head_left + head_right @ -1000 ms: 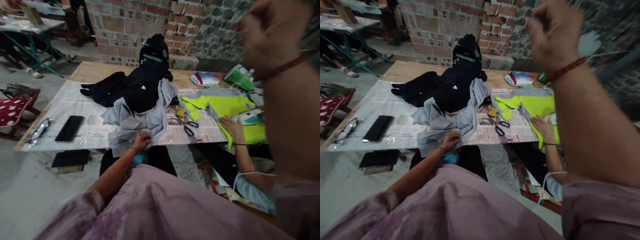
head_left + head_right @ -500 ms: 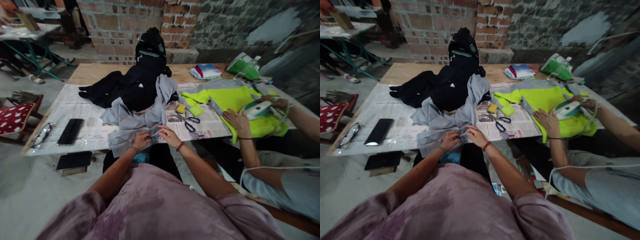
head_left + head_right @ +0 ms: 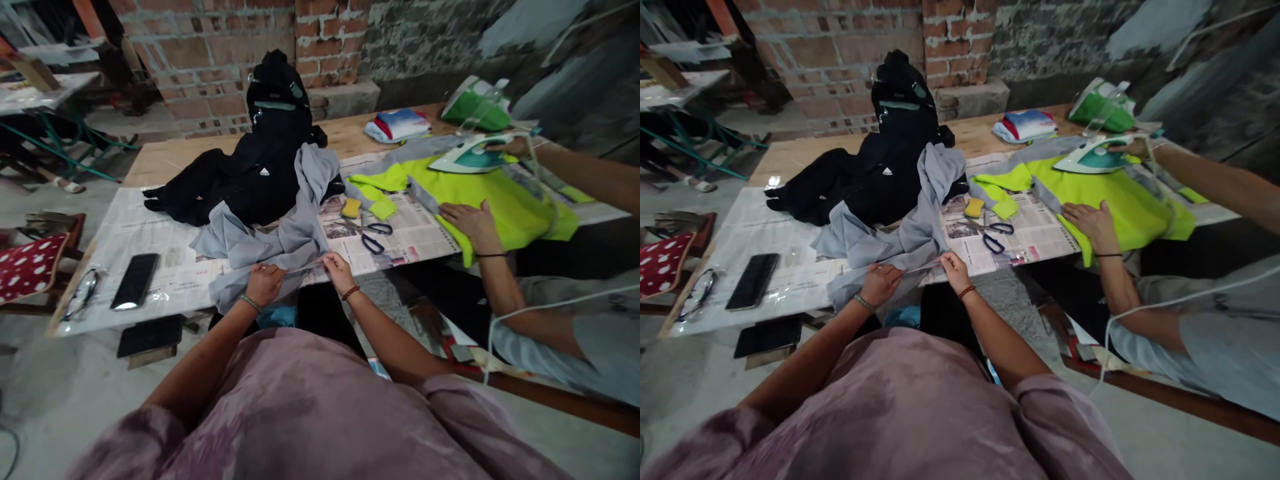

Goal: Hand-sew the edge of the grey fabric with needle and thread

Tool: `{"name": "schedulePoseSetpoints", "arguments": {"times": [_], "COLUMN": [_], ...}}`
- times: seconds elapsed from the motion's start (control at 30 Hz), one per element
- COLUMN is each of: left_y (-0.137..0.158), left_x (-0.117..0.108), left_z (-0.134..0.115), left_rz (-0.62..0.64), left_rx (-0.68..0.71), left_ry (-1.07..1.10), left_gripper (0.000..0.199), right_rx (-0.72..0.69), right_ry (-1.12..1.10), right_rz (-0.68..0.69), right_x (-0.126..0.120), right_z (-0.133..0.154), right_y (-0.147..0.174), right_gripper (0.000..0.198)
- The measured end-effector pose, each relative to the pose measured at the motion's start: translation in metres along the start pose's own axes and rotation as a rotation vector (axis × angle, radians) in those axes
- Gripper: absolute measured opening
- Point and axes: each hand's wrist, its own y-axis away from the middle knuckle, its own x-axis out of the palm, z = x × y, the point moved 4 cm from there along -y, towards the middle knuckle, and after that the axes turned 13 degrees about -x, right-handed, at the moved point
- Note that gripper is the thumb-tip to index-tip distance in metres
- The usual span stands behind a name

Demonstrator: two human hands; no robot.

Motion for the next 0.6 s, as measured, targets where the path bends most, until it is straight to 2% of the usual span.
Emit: {"name": "schedulePoseSetpoints", "arguments": {"times": [0.17, 0.27, 0.37, 0.5, 0.6], "left_y": [0.026, 0.043, 0.047, 0.017, -0.027], "left_x": [-0.011, -0.014, -0.021, -0.042, -0.070], "left_z": [0.034, 0.052, 0.066, 0.082, 0.082], "left_rz": [0.078, 0.078, 0.062, 0.083, 0.119], "left_rx": [-0.076, -0.167, -0.241, -0.295, -0.182], "left_ry": [0.017, 0.156, 0.331, 0.352, 0.236], "left_gripper": [0.028, 0.021, 0.018, 0.023, 0.018], "right_rx": [0.057, 0.108, 0.155, 0.246, 0.315], "right_ry": [-0.081, -0.066, -0.057, -0.097, -0.094], "right_rz": [-0.062, -0.059, -0.051, -0.046, -0.071], "right_x": [0.000, 0.000, 0.001, 0.006, 0.008], "right_z": [-0.010, -0.014, -0.016, -0.019, -0.021], "right_y": [-0.004, -0.005, -0.009, -0.017, -0.021], "right_gripper": [0.028, 0.030, 0.029, 0.024, 0.020]}}
